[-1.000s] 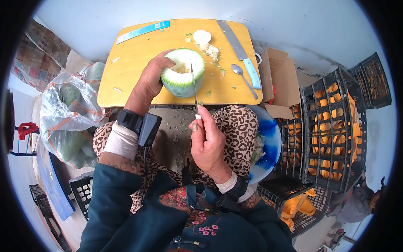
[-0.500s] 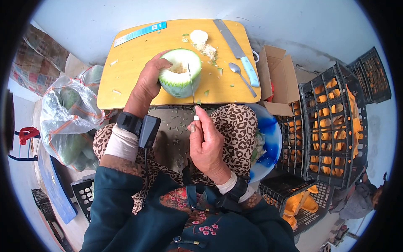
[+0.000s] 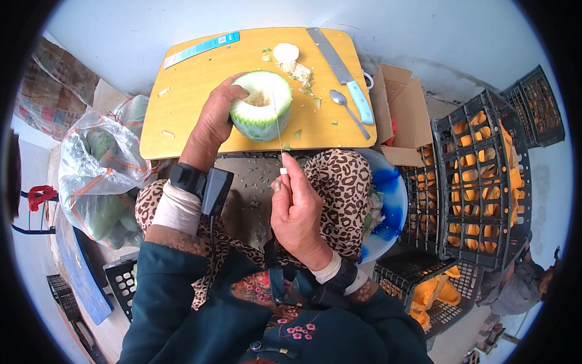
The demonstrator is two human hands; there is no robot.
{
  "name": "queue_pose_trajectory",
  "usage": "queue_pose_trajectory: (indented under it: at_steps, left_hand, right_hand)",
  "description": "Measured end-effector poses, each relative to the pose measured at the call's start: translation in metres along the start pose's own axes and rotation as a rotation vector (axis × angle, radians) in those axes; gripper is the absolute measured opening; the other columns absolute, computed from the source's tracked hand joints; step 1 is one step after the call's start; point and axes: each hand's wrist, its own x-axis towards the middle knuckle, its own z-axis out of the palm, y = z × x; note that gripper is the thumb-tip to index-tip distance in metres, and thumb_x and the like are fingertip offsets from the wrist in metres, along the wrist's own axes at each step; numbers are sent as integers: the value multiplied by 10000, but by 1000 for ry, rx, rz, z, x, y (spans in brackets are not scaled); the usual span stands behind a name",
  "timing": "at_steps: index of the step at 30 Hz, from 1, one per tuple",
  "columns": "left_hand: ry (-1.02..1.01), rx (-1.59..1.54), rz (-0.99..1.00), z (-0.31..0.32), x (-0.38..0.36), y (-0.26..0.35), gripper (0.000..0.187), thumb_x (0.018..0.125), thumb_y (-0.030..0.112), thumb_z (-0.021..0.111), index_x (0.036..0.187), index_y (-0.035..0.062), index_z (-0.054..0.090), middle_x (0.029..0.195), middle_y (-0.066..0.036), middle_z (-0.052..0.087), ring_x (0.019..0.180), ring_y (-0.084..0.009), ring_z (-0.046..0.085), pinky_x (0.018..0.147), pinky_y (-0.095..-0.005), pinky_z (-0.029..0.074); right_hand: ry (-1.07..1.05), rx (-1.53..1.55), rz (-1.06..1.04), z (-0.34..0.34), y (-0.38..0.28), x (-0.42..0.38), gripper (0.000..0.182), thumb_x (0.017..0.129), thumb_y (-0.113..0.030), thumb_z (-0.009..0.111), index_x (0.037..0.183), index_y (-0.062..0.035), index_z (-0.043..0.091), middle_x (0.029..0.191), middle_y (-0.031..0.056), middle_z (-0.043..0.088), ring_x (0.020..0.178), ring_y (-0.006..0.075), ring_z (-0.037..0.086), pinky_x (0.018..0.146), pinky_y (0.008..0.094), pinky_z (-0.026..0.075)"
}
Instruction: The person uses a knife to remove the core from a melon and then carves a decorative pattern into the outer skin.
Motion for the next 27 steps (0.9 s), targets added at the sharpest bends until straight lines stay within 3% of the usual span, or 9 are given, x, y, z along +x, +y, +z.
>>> queue_pose_trajectory:
  at_steps: [16,19,27]
  left_hand:
    - [84,28,30,6,-3,2,503,735,44,492,1228,-53,520,1065,-159,618,928,-247,626,839,-325,501]
    - [134,-27,14,7,-2,2,477,718,9,521,1190,-25,580,1015,-132,644,861,-228,632,780,-319,511]
    - [204,-39,22,12,-1,2,457,701,0,514,1149,-61,584,1009,-157,640,864,-256,637,779,-342,525]
  right_hand:
    - [0,194,140,6,-2,31,345,901,16,509,1246,34,502,845,137,629,730,128,624,675,271,516]
    - [-7,171,178,6,-2,32,344,898,12,518,1241,36,506,830,130,630,727,114,619,673,266,511]
    - [-49,77,123,-2,-3,27,367,876,21,529,1242,40,511,813,168,629,721,137,619,666,272,499]
